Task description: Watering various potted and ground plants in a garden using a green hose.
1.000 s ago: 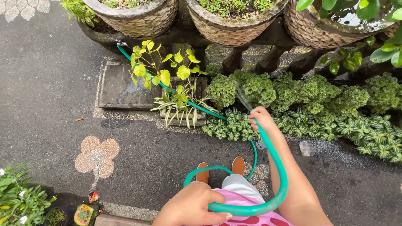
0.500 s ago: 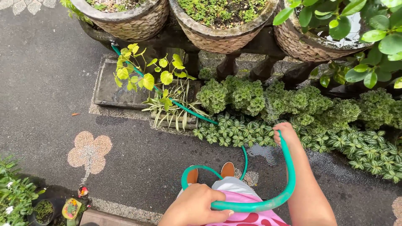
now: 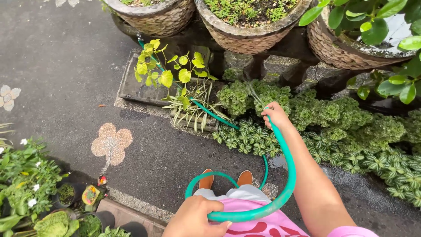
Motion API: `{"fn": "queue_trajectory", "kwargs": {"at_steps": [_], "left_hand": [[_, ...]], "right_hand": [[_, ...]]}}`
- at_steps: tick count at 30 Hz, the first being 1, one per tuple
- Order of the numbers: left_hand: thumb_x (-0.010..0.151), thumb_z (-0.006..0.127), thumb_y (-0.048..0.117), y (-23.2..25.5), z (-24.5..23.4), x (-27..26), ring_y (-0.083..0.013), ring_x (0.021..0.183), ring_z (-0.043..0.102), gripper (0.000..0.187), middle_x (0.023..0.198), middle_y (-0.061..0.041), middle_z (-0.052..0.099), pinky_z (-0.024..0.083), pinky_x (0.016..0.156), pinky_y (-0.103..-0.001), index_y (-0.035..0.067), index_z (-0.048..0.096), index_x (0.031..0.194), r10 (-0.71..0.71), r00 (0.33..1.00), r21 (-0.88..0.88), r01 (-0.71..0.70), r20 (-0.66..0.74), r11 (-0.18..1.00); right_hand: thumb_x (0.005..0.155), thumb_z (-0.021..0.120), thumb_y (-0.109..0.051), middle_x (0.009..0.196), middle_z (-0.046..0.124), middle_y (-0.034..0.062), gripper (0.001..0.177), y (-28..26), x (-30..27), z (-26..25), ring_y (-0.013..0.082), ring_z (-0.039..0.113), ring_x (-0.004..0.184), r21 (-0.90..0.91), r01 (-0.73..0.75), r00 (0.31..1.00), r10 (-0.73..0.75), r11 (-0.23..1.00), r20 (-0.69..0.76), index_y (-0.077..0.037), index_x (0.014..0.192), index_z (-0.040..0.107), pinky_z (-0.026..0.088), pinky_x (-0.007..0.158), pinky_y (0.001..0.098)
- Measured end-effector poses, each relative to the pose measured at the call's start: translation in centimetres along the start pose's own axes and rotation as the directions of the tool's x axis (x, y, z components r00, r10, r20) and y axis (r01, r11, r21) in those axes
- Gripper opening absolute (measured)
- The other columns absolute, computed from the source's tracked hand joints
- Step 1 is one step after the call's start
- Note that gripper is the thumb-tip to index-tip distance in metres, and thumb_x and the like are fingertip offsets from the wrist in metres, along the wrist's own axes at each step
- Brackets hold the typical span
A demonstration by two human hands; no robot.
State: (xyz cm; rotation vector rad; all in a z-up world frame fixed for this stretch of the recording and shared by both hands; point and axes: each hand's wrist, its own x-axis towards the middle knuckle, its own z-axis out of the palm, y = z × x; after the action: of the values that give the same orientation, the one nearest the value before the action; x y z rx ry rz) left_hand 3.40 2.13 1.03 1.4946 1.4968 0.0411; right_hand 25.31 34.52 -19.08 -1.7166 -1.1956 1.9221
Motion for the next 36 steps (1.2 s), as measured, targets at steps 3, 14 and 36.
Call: {"fn": "queue_trajectory", "kwargs": {"at_steps": [3,14,36], "left_hand": [[0.088,0.078,0.044,1.2,-0.2,0.2,-0.0146,0.058,0.033,0.055,0.056,0.004,0.03,0.026,0.056,-0.033,0.018,0.036,0.063,-0.038,0.999,-0.057,0.039,0.026,0.998],[0.087,0.08,0.042,2.8,0.3,0.8,-0.0167,0.057,0.031,0.058,0.055,0.002,0.028,0.025,0.057,-0.036,0.016,0.035,0.061,0.053,0.998,-0.054,-0.052,0.025,0.997],[0.086,0.075,0.052,5.4,2.8,5.1,-0.0201,0.05,0.037,0.06,0.05,-0.001,0.032,0.028,0.054,-0.039,0.016,0.036,0.06,0.31,0.94,0.095,-0.325,0.145,0.941]], "right_hand": [[0.095,0.051,0.005,0.048,0.032,0.005,0.041,-0.6,-0.1,-0.6,0.0183,0.032,0.032,0.121,0.087,0.993,-0.096,0.989,0.074,-0.012,0.066,0.028,0.018,0.036,0.0358],[0.097,0.053,-0.003,0.057,0.046,0.0052,0.014,8.4,-0.6,-2.6,0.0178,0.038,0.038,-0.095,0.023,0.997,-0.016,0.995,0.078,-0.007,0.097,0.04,0.034,0.038,0.0364],[0.091,0.054,-0.002,0.041,0.037,0.0048,0.044,18.3,-7.2,-10.0,0.0213,0.039,0.027,0.106,0.071,0.997,-0.07,0.992,-0.018,-0.007,0.05,0.039,0.031,0.027,0.0374]]}}
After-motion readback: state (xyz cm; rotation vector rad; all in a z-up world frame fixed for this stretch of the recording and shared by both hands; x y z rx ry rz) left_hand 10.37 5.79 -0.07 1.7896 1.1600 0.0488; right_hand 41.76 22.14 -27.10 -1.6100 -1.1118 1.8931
